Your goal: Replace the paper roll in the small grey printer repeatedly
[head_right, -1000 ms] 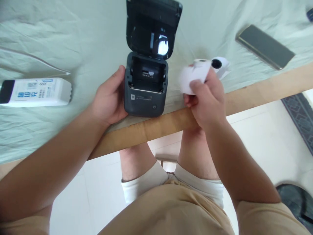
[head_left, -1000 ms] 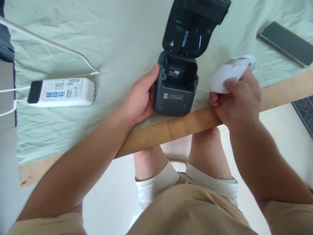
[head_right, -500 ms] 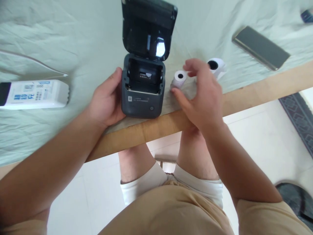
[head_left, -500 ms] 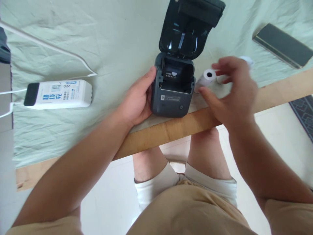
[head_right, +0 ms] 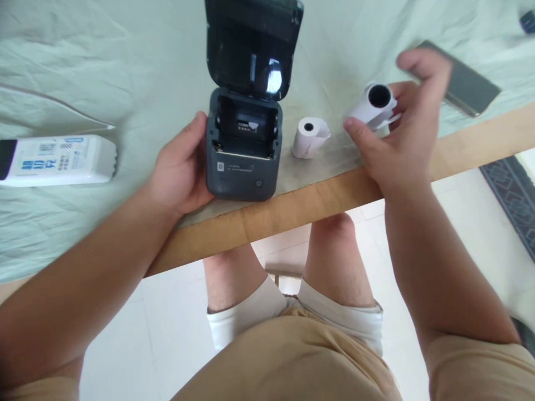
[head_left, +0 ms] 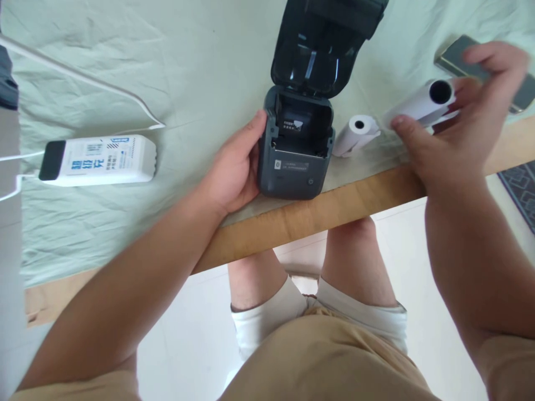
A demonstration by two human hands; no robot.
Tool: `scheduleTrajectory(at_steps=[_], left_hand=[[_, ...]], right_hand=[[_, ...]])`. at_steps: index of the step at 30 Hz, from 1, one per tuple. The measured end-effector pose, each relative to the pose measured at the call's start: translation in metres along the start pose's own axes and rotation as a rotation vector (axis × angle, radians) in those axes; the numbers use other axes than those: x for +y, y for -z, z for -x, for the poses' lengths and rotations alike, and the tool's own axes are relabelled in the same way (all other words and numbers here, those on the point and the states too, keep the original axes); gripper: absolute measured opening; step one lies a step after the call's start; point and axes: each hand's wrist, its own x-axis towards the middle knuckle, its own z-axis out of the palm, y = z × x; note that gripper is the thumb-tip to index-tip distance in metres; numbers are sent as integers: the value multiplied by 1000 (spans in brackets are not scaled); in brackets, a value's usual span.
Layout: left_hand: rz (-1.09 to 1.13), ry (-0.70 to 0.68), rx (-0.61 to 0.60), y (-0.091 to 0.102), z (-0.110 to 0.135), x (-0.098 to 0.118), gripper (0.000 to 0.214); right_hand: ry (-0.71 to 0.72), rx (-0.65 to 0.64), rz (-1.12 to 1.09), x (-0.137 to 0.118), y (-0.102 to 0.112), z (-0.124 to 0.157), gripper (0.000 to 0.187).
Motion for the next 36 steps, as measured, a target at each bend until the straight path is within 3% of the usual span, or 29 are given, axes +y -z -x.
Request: scheduleTrajectory(at_steps=[5,8,12,15,20,22,25,28,30,33,36], left_hand=[[-36,-1,-69,3,3,1,36],[-90,-37,-92,6,4,0,25],[-106,-44,-97,10,4,-3,28],[-69,-41,-128,14,3,-4,31],[-58,-23,-207,18,2,-2,30],[-86,-67,-184,19,1,-2,29],[-194,-136,-125,20,-1,-2,52],[-263,-147,-110,22,-3,-3,68],[-272,-158,-110,22,-4,-4,69],[-297,-157,-106,23,-5,-4,68],[-310,-161,-99,24,-5,-4,68]], right_hand=[[42,16,42,-44,-20,-9,42],[115,72,136,-56,-27,-13,44],[122,109,286,-52,-37,-22,30],[205,145,291,-47,-43,-26,19],[311,239,271,-51,-50,-12,11],[349,231,232,-53,-55,-3,8],[385,182,163,-52,-58,7,8],[361,319,110,-49,-53,5,14],[276,378,119,-46,-46,-2,31],[188,305,113,-40,-39,-15,55],[196,392,-79,-38,-42,-15,38]])
